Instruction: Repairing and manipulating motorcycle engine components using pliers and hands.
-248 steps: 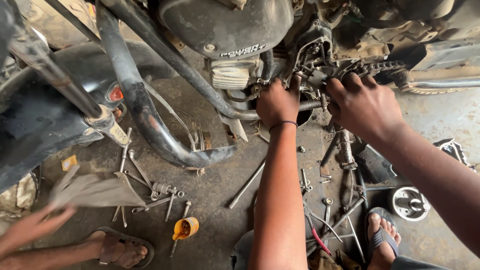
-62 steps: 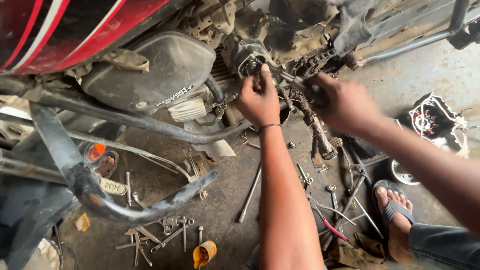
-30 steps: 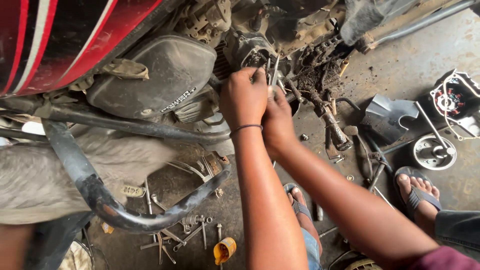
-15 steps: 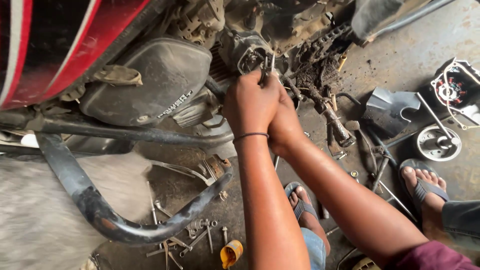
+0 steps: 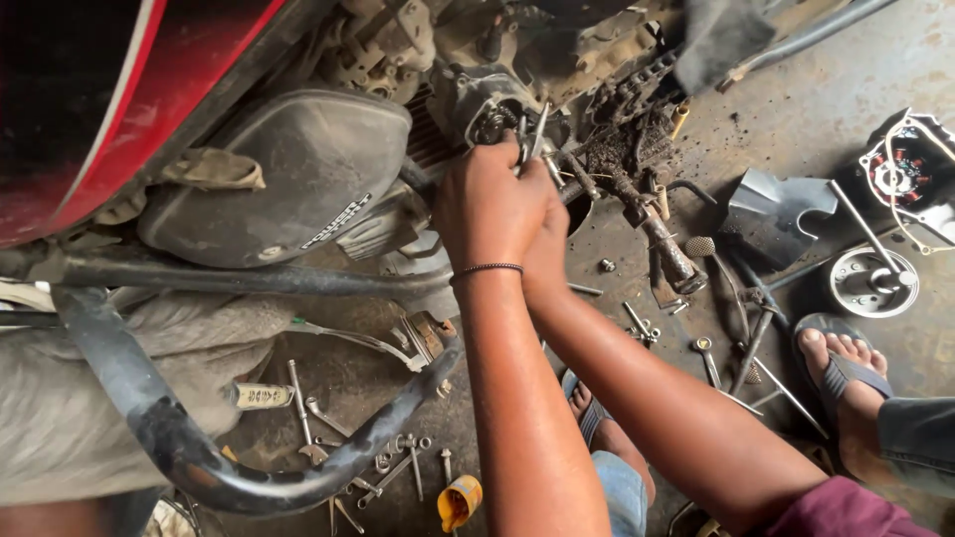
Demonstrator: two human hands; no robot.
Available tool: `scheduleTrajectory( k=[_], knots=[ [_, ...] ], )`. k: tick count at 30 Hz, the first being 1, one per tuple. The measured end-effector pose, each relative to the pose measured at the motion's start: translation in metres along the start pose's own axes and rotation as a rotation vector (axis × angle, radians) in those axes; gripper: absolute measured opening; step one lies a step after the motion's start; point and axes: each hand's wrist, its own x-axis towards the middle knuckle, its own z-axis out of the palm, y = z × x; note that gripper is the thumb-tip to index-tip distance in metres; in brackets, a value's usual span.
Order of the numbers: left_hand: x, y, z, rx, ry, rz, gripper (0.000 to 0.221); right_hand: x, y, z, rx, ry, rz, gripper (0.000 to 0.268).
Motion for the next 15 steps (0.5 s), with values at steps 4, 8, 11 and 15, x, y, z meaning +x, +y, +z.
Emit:
scheduleTrajectory(
  k=[4, 8, 11, 15],
  knots=[
    [0.004, 0.004, 0.001, -0.005, 0.015, 0.025, 0.026, 0.010, -0.033, 0.002, 0.276, 0.012, 0.226, 0.015],
    [0.004, 0.000, 0.001, -0.059, -0.039, -0.007, 0.029, 0.009, -0.056, 0.009, 0.276, 0.094, 0.454, 0.022],
    [0.007, -0.005, 0.004, -0.064, -0.046, -0.006, 0.030, 0.005, -0.021, 0.009, 0.198, 0.045, 0.207, 0.020],
    [0.005, -0.014, 0.012, -0.027, 0.041, 0.088, 0.034, -0.002, 0.016, 0.006, 0.064, 0.047, -0.031, 0.022]
  ],
)
